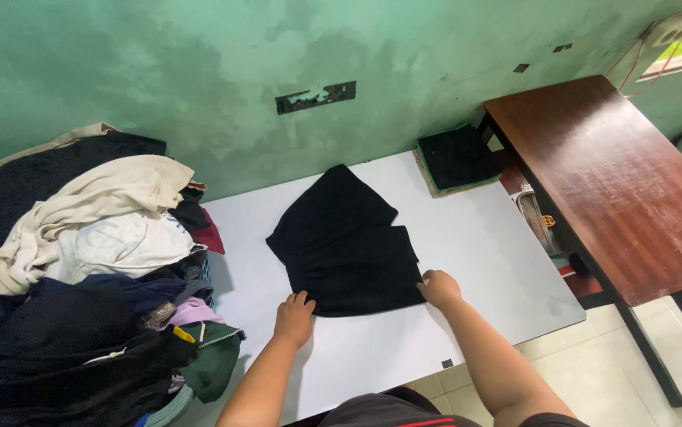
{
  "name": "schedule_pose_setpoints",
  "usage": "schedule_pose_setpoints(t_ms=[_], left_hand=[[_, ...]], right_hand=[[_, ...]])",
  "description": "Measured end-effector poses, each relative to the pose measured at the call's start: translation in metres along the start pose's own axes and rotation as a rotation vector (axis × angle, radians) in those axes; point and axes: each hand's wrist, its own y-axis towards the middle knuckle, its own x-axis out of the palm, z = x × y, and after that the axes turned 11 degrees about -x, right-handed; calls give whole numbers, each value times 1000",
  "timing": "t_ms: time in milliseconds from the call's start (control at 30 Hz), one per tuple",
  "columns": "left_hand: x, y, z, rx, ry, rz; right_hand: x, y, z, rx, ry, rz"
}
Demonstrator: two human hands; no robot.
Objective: Folding a pair of black shorts and a grey shirt on a flat surface.
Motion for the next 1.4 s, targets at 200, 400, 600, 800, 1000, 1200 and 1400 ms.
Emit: schedule_pose_setpoints(t_ms=[200, 400, 600, 800, 1000, 1200, 1400], left_hand=[[-1, -4, -1, -12, -48, -24], [-4, -7, -3, 3, -66, -27], [-10, -10, -1, 9, -103, -20], [-16, -11, 1, 26, -116, 0], [-6, -3, 0, 39, -99, 38], [-7, -2, 0, 31, -61, 16], [-6, -1, 2, 20, -87, 43]], right_hand=[[19, -1, -21, 110, 159, 114], [17, 19, 9, 169, 330, 137], [72, 71, 109, 14, 38, -412], [-13, -4, -2, 115, -44, -233], [56, 21, 31, 102, -73, -111], [-1, -12, -6, -105, -291, -375], [56, -11, 10, -417, -491, -286]])
